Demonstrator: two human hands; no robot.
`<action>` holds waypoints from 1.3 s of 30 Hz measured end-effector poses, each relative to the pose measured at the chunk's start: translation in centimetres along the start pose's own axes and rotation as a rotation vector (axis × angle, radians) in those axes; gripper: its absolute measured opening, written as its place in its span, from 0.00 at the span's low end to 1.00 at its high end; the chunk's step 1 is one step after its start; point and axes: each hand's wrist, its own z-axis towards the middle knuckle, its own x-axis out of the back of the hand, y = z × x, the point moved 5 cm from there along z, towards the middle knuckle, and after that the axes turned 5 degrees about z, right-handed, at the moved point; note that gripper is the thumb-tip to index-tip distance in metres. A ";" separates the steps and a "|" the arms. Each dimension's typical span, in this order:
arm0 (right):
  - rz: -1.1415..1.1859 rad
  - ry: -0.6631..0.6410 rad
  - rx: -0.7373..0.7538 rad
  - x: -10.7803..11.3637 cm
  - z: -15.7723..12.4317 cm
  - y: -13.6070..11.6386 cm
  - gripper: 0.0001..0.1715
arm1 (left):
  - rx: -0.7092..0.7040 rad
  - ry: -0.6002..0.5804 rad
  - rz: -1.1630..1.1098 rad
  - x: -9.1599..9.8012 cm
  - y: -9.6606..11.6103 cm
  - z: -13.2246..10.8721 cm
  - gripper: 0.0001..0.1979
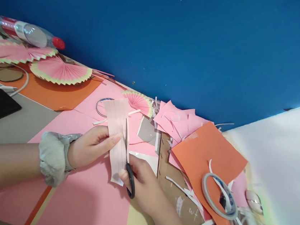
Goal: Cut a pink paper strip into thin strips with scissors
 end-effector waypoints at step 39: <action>0.014 0.010 -0.026 0.0 -0.1 0.5 0.35 | -0.016 -0.052 0.000 -0.2 0.2 0.1 0.21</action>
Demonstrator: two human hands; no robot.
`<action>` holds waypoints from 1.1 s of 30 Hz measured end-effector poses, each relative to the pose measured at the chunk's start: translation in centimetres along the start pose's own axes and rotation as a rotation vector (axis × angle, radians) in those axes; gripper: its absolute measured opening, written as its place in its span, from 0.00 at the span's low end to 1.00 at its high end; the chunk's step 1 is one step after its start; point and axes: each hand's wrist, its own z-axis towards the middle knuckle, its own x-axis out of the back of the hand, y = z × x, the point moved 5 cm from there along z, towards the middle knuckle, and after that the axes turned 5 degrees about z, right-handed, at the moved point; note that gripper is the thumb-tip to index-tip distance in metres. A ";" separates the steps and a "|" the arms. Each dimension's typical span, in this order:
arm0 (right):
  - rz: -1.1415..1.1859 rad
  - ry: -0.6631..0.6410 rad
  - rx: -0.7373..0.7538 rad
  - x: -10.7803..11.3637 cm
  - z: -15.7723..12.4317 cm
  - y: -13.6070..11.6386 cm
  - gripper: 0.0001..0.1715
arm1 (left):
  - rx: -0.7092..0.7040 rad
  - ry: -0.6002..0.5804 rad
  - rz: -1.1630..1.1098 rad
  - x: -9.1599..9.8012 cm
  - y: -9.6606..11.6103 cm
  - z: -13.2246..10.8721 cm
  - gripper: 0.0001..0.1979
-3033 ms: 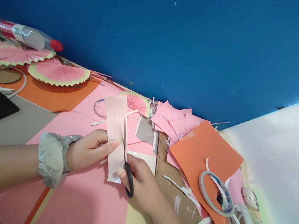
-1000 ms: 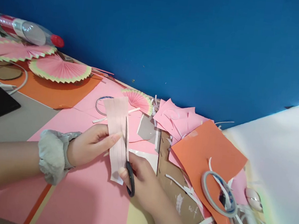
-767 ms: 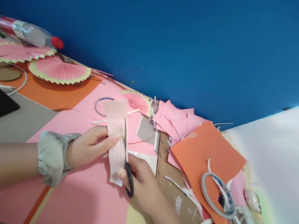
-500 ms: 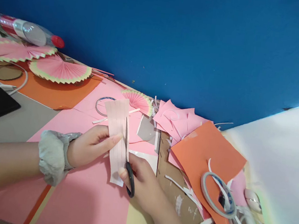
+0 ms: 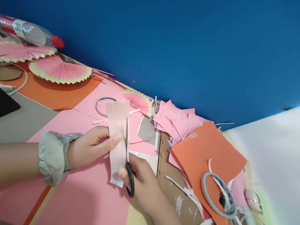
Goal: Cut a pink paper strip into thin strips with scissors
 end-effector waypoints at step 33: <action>-0.009 0.020 -0.009 0.1 0.1 -0.1 0.35 | 0.020 -0.042 0.019 -0.1 0.2 0.0 0.21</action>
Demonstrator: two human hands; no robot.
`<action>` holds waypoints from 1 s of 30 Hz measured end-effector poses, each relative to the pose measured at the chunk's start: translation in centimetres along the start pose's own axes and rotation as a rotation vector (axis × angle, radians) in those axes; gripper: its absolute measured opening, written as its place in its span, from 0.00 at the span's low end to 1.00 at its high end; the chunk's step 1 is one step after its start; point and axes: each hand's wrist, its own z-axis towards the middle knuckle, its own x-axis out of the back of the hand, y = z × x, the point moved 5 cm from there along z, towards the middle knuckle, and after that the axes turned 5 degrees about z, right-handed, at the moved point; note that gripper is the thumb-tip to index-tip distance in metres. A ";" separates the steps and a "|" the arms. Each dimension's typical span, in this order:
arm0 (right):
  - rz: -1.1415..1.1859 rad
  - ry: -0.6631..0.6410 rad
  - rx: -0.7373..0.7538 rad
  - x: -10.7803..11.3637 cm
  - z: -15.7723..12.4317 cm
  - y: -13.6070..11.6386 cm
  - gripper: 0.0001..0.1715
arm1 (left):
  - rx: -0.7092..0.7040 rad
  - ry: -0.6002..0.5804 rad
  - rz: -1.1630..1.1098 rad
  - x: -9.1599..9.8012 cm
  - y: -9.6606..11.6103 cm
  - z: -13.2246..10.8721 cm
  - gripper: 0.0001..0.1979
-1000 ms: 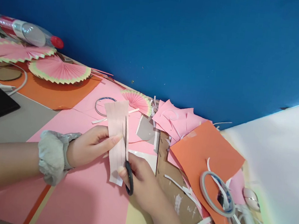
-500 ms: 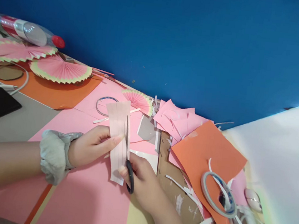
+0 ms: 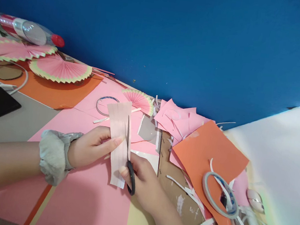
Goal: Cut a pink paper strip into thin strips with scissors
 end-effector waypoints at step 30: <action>0.028 -0.030 -0.025 -0.1 -0.2 0.2 0.34 | -0.052 0.142 0.008 0.7 0.1 0.0 0.18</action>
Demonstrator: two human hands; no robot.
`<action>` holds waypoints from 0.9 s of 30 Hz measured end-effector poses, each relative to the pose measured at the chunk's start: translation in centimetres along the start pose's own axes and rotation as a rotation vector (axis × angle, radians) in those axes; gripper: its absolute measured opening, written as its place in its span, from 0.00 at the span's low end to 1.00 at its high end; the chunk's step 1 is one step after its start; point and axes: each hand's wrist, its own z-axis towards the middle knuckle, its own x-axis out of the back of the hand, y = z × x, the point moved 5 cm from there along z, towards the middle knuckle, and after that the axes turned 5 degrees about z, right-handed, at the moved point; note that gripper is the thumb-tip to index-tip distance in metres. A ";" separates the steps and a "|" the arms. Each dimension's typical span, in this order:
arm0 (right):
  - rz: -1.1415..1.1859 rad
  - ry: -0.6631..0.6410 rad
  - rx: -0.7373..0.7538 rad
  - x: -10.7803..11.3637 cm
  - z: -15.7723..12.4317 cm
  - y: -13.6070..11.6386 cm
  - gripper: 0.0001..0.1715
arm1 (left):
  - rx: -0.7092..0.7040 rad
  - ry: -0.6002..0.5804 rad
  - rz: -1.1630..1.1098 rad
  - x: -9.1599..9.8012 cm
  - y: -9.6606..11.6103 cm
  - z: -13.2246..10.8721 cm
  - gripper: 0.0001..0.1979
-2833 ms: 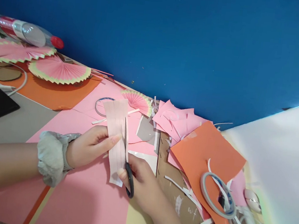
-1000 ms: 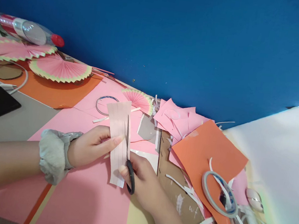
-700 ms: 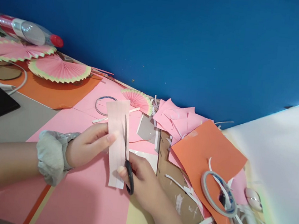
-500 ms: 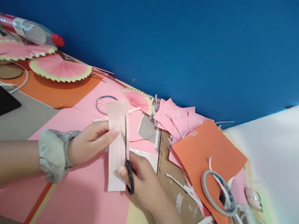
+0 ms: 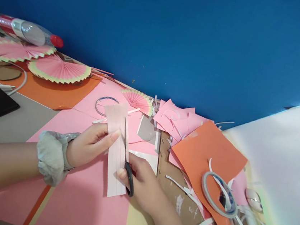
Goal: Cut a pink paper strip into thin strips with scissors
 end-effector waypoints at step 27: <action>0.003 -0.014 -0.027 0.0 0.0 0.0 0.33 | 0.009 -0.012 0.046 -0.1 0.0 0.0 0.19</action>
